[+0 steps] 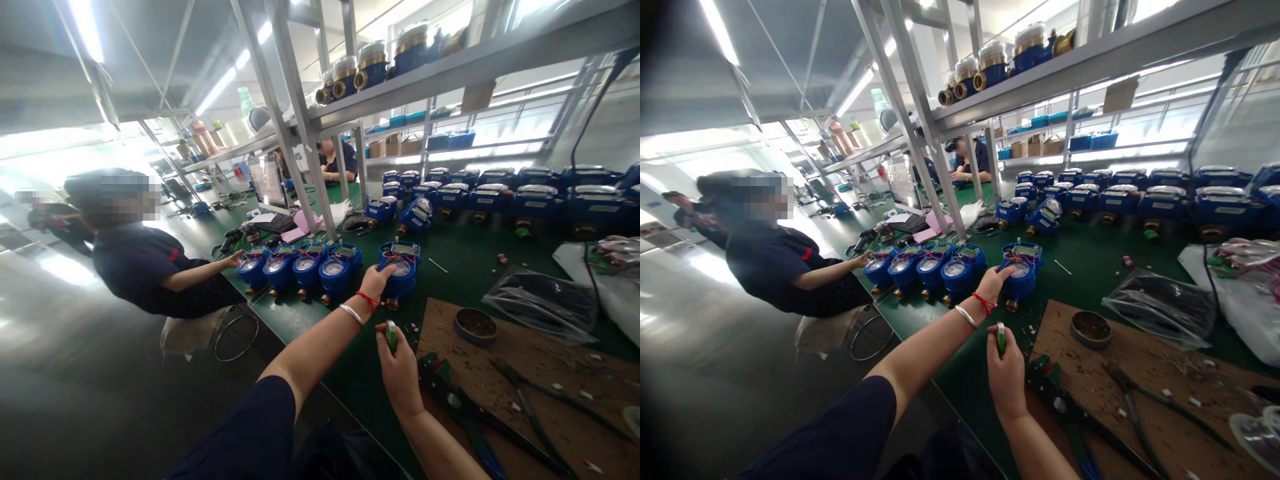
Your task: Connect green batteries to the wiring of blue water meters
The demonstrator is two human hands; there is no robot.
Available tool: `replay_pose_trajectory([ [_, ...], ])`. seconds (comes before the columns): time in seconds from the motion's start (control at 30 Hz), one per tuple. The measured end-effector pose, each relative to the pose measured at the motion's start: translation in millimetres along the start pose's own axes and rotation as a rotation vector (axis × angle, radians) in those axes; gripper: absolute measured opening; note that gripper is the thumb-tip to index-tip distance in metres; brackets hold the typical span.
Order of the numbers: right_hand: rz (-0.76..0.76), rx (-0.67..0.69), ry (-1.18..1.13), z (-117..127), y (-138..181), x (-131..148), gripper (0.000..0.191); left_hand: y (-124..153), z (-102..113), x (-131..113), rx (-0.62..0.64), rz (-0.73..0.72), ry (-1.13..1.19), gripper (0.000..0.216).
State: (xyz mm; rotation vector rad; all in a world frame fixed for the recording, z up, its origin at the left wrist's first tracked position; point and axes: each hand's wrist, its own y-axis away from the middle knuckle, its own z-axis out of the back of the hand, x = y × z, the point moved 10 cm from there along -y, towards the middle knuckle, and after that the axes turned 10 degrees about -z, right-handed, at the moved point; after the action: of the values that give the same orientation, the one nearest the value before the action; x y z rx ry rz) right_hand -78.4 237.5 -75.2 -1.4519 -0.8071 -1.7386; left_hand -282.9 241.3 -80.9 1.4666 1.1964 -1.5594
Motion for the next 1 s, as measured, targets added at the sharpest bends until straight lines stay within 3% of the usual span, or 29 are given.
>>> replay_pose_trajectory([
  [0.27, -0.004, 0.060, 0.033, -8.0, 2.2, 0.9, 0.028, 27.6, 53.8, -10.4, -0.005, -0.007, -0.015, 0.039],
  [0.53, -0.033, 0.073, 0.054, -8.9, 1.8, -4.1, 0.032, 54.2, 76.2, -56.7, -0.087, -0.211, -0.254, 0.047],
  [0.67, -0.030, 0.034, 0.061, -6.3, 0.6, -4.6, 0.038, 105.1, 90.5, -75.2, -0.137, -0.325, -0.399, 0.053],
  [0.73, -0.033, -0.007, 0.065, -3.7, -0.6, -5.9, 0.044, 141.4, 93.4, -86.0, -0.084, -0.473, -0.658, 0.048],
  [0.87, -0.081, -0.062, 0.105, -1.2, -3.8, -15.7, 0.052, 198.0, 104.6, -67.3, 0.094, -0.501, -0.898, 0.035],
  [1.0, -0.081, -0.093, 0.101, 0.1, -7.2, -24.5, 0.056, 217.9, 115.2, -54.2, 0.120, -0.474, -0.960, 0.024],
])
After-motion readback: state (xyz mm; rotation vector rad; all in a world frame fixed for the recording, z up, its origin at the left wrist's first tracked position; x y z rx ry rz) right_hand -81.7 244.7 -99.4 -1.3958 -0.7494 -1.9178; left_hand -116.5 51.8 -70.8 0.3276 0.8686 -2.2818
